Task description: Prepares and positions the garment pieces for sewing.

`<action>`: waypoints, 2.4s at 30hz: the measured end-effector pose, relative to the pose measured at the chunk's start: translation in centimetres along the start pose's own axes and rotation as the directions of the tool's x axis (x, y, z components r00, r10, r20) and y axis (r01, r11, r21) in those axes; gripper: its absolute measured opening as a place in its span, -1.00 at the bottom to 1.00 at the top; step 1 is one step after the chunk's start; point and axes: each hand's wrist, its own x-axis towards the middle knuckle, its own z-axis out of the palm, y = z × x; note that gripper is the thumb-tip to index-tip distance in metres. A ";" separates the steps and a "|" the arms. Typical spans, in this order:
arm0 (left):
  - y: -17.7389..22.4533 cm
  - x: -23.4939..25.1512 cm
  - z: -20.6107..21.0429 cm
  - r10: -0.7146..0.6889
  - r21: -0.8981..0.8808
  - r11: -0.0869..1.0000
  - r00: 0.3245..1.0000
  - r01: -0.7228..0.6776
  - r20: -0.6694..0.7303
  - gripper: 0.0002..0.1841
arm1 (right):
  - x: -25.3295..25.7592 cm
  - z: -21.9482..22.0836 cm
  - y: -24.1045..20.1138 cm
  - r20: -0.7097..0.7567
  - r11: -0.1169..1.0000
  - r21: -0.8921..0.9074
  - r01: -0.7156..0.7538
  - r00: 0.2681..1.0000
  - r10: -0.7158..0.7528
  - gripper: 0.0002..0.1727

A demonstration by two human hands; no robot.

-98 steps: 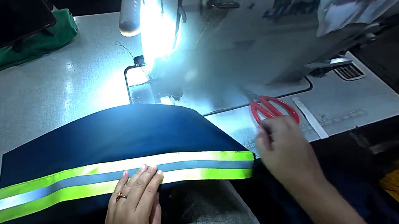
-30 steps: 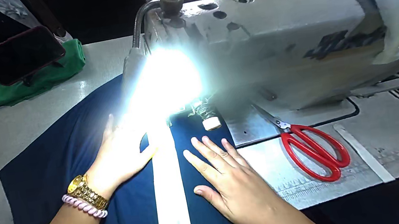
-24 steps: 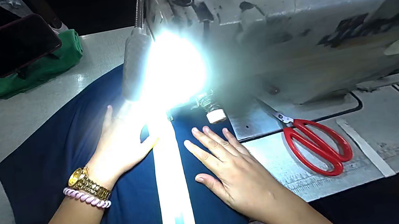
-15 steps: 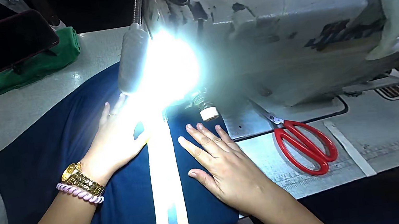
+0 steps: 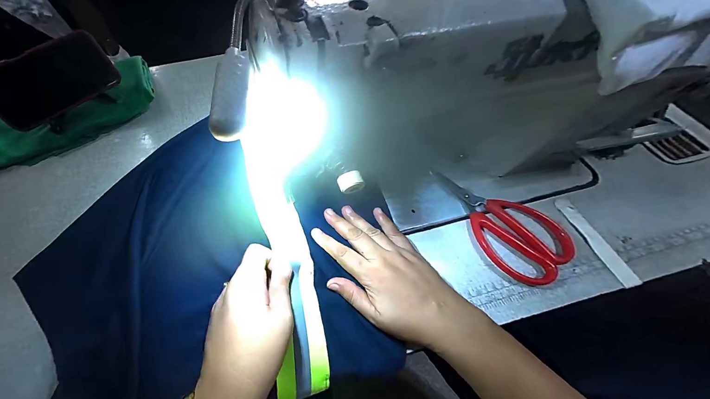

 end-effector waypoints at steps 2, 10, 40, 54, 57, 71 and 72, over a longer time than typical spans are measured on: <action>0.7 0.1 -0.5 -0.093 -0.333 0.938 0.995 0.101 0.042 -0.89 | -0.1 -0.1 -0.2 0.006 1.000 -0.011 -0.001 1.000 0.001 -0.33; 1.1 -3.0 -1.9 -0.118 -0.583 0.584 0.770 0.565 0.627 -0.66 | -2.7 -1.3 -1.4 0.102 0.998 0.053 -0.033 0.994 0.028 -0.35; -3.3 -8.8 -4.0 0.188 0.454 0.861 0.973 -0.228 0.132 -0.36 | -8.3 -2.0 -1.4 -0.156 0.969 0.147 0.199 0.972 -0.177 -0.78; -3.8 5.6 0.6 0.511 0.334 0.779 0.846 -0.530 0.151 -0.46 | -1.1 -0.4 -1.7 -0.049 0.991 0.106 0.084 0.996 -0.079 -0.51; -4.1 5.3 0.7 0.523 0.331 0.771 0.838 -0.544 0.159 -0.45 | -1.9 -0.1 -1.7 -0.053 0.989 0.120 0.090 0.995 -0.084 -0.52; -4.3 5.4 0.4 0.501 0.323 0.780 0.844 -0.536 0.193 -0.40 | -2.1 0.1 -1.8 -0.066 0.989 0.115 0.088 0.994 -0.081 -0.52; -4.3 5.4 0.4 0.504 0.327 0.777 0.843 -0.538 0.187 -0.40 | -2.0 0.0 -1.8 -0.067 0.990 0.111 0.091 0.994 -0.084 -0.52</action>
